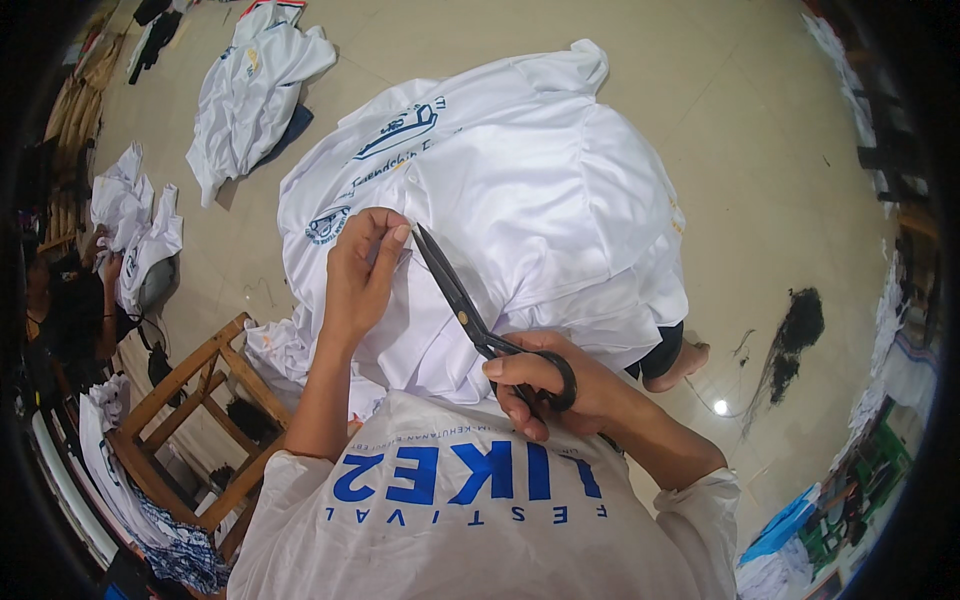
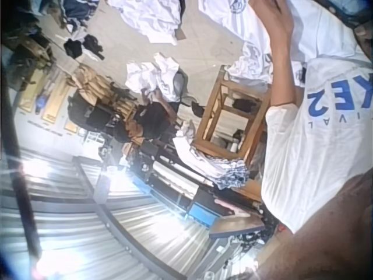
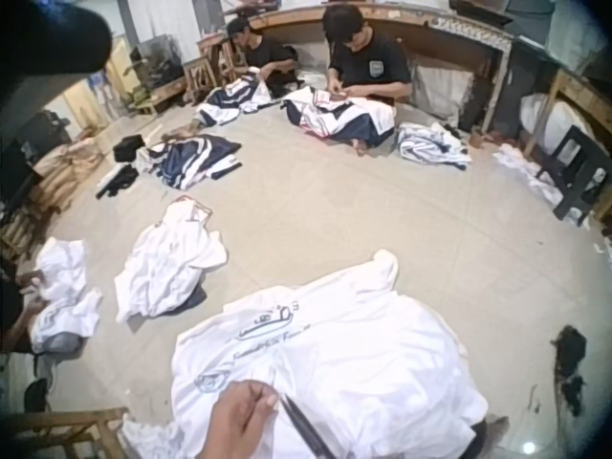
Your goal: The person uses scissors to cut the seams and edges of a white shirt laid out on their lap. They repeatedly snip threads and trim the fabric around the collar and placket area.
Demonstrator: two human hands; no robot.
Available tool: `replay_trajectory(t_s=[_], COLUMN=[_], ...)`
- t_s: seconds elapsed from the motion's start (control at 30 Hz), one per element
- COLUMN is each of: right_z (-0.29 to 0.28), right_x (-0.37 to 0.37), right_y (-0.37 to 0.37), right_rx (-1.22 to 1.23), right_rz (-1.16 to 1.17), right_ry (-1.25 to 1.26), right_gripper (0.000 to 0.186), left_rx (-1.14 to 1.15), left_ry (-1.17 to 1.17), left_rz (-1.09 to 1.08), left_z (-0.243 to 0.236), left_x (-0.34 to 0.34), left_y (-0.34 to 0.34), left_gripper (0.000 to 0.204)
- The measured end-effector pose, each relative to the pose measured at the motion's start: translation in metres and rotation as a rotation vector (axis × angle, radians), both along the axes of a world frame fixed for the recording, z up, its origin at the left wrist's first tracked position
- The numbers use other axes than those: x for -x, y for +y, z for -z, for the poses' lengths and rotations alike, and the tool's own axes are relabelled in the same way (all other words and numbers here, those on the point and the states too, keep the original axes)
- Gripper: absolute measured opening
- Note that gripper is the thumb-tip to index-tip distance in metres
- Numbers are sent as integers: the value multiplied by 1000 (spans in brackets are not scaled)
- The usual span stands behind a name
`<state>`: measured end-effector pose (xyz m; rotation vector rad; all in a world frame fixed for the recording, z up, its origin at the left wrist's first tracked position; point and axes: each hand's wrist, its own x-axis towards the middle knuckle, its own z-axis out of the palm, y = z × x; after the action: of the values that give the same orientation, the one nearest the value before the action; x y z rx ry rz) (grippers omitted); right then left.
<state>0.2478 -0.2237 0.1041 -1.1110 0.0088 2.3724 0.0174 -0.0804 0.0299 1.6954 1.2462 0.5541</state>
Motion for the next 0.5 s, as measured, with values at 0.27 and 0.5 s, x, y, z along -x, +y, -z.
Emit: replay_trajectory(t_s=[0.27,0.5], right_z=[0,1], right_x=[0,1], right_y=[0,0], right_rx=[-8,-1], right_rz=[-4,12], right_ry=[3,7], right_gripper=[30,31], left_rx=[4,5], left_ry=[-22,-36], left_rz=[11,2], left_z=[0,1], left_x=[-2,-2], left_y=[2,0], left_gripper=[15,13])
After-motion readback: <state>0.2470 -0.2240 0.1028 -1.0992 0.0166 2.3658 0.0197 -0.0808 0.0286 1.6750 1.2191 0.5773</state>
